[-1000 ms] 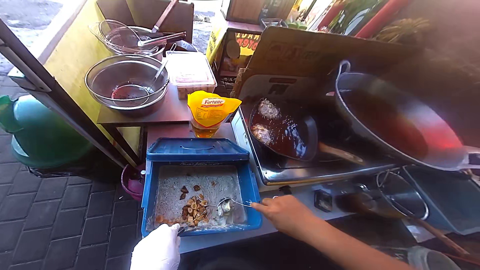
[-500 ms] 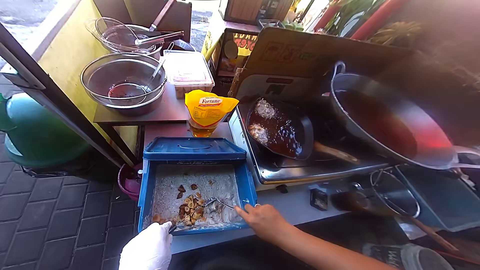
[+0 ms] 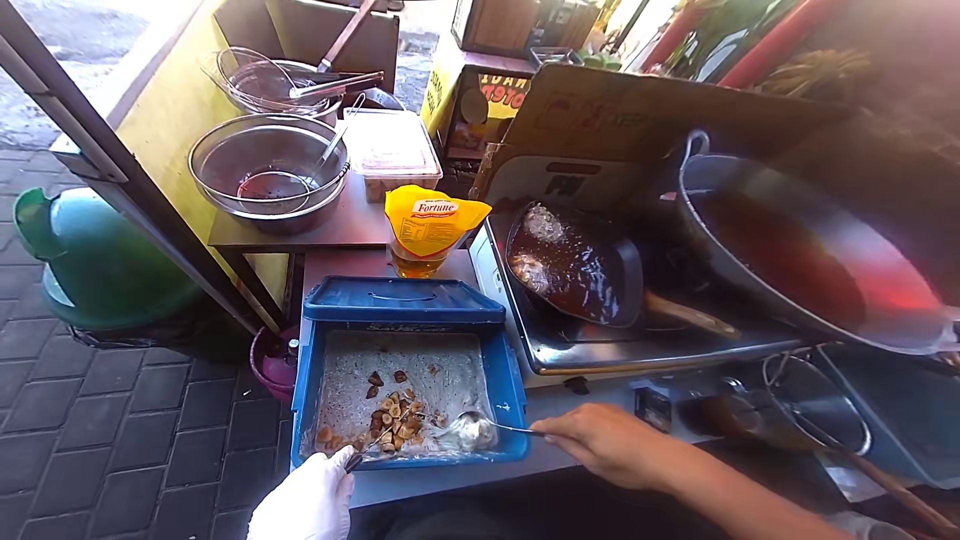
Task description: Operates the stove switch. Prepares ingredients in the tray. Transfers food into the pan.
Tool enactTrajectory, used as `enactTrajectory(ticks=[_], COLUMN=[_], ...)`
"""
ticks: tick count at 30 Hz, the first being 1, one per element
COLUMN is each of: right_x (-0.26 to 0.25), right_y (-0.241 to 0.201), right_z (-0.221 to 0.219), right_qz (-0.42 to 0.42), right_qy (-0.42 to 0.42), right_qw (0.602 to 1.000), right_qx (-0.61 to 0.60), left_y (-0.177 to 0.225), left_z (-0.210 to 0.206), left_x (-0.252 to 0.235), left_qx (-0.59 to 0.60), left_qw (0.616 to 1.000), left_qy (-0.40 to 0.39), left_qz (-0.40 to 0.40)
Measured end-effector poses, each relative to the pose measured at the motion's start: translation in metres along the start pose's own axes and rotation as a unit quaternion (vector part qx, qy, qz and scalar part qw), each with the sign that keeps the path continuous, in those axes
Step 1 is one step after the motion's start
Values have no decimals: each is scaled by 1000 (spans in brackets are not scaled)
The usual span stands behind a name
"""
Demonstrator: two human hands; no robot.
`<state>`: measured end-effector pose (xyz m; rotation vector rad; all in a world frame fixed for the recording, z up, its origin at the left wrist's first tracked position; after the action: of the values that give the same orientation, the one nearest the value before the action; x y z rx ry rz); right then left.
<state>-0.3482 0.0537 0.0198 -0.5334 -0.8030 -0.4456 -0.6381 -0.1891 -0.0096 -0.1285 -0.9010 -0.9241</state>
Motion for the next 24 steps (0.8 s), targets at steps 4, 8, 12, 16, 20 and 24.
enactTrajectory(ticks=[4,8,12,16,20,24], right_x=[-13,-49,-67,-63,-51,-40], right_y=[-4,-22,-48,-57,-45,-25], right_z=[8,-4,-24,-36,-27,-18], right_qz=[-34,-82,-119,-81,-26,19], right_qy=[46,50,-2,-48,-49,-23], right_qw=[998,994,991,992,998,998], right_qx=[1,42,56,82,39,-50], left_y=[12,22,17,12,9,6], left_z=[1,9,13,12,12,13], left_x=[-5,-12,-13,-15,-14,-13], left_qx=[-32,-48,-52,-53,-50,-40], left_qw=[999,998,998,999,999,999], left_qy=[31,21,20,10,15,10], left_qz=[-19,-22,-19,-7,-7,-12])
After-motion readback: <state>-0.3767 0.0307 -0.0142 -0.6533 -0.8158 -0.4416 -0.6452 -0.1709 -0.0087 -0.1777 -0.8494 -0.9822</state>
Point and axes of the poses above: each hand's wrist, its own x-axis away from the middle knuckle, its own z-axis out of the back of the hand, y = z × x, the point moved 7 cm from there along -x, towards the middle knuckle, and after that the axes turned 13 degrees about -y, right-handed, at the moved point
